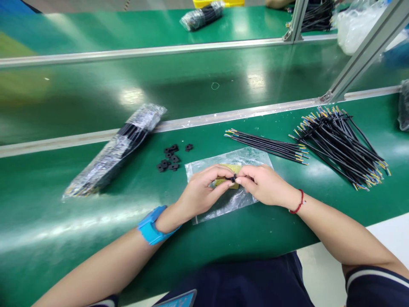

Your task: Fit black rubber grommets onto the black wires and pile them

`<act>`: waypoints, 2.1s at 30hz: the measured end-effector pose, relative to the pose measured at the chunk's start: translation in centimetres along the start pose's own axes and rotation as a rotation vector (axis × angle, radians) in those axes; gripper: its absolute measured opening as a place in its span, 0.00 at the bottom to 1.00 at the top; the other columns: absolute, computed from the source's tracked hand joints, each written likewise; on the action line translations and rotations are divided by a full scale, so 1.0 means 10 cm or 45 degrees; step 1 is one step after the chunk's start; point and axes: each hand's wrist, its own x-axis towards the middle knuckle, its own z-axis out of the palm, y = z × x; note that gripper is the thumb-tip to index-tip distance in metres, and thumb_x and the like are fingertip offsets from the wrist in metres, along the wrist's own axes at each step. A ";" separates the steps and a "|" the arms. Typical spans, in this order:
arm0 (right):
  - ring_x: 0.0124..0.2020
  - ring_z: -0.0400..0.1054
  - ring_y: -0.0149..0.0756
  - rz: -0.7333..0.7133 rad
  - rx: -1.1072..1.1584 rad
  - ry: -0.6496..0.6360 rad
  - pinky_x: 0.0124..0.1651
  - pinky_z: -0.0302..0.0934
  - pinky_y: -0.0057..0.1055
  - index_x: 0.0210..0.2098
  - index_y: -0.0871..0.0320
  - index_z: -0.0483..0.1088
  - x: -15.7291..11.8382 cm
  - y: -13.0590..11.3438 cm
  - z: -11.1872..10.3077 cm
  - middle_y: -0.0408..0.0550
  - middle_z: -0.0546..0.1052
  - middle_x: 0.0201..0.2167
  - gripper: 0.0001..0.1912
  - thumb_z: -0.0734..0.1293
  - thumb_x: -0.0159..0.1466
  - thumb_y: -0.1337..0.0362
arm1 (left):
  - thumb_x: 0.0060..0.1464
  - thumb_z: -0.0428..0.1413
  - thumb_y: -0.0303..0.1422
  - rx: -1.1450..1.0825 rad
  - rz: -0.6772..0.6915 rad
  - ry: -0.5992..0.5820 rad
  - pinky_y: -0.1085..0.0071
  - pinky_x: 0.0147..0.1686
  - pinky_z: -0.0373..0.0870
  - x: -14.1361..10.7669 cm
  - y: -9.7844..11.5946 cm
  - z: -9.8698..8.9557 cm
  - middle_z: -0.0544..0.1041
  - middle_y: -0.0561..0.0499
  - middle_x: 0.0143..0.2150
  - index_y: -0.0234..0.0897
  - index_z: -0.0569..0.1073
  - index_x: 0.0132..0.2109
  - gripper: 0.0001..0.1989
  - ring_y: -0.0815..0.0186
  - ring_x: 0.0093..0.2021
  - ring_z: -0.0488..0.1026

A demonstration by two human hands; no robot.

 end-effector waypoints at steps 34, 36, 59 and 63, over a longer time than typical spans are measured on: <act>0.44 0.63 0.48 0.598 -1.193 1.302 0.45 0.56 0.44 0.43 0.61 0.70 -0.24 0.92 -1.26 0.58 0.72 0.40 0.14 0.58 0.63 0.62 | 0.55 0.46 0.32 1.285 -0.578 -0.015 0.59 0.42 0.66 0.15 -0.70 -0.91 0.69 0.47 0.35 0.36 0.70 0.38 0.09 0.53 0.42 0.68; 0.44 0.64 0.46 0.417 -1.149 1.253 0.46 0.57 0.42 0.43 0.60 0.69 -0.18 0.77 -1.11 0.56 0.72 0.39 0.14 0.56 0.64 0.63 | 0.55 0.46 0.32 1.310 -0.559 -0.013 0.60 0.42 0.66 0.15 -0.69 -0.91 0.69 0.47 0.33 0.37 0.70 0.35 0.08 0.54 0.40 0.68; 0.37 0.65 0.42 0.055 -0.819 0.416 0.41 0.61 0.39 0.40 0.58 0.71 0.26 0.71 -0.25 0.52 0.71 0.33 0.13 0.58 0.59 0.69 | 0.54 0.50 0.31 1.061 -0.544 0.039 0.60 0.40 0.65 0.20 -0.60 -0.77 0.72 0.43 0.36 0.35 0.68 0.36 0.04 0.55 0.40 0.67; 0.39 0.67 0.38 -0.050 -0.689 0.375 0.43 0.62 0.36 0.48 0.57 0.68 0.15 0.60 -0.27 0.50 0.71 0.39 0.20 0.56 0.59 0.72 | 0.54 0.48 0.27 1.007 -0.365 -0.147 0.63 0.39 0.65 0.18 -0.52 -0.69 0.72 0.45 0.36 0.37 0.67 0.37 0.05 0.57 0.39 0.68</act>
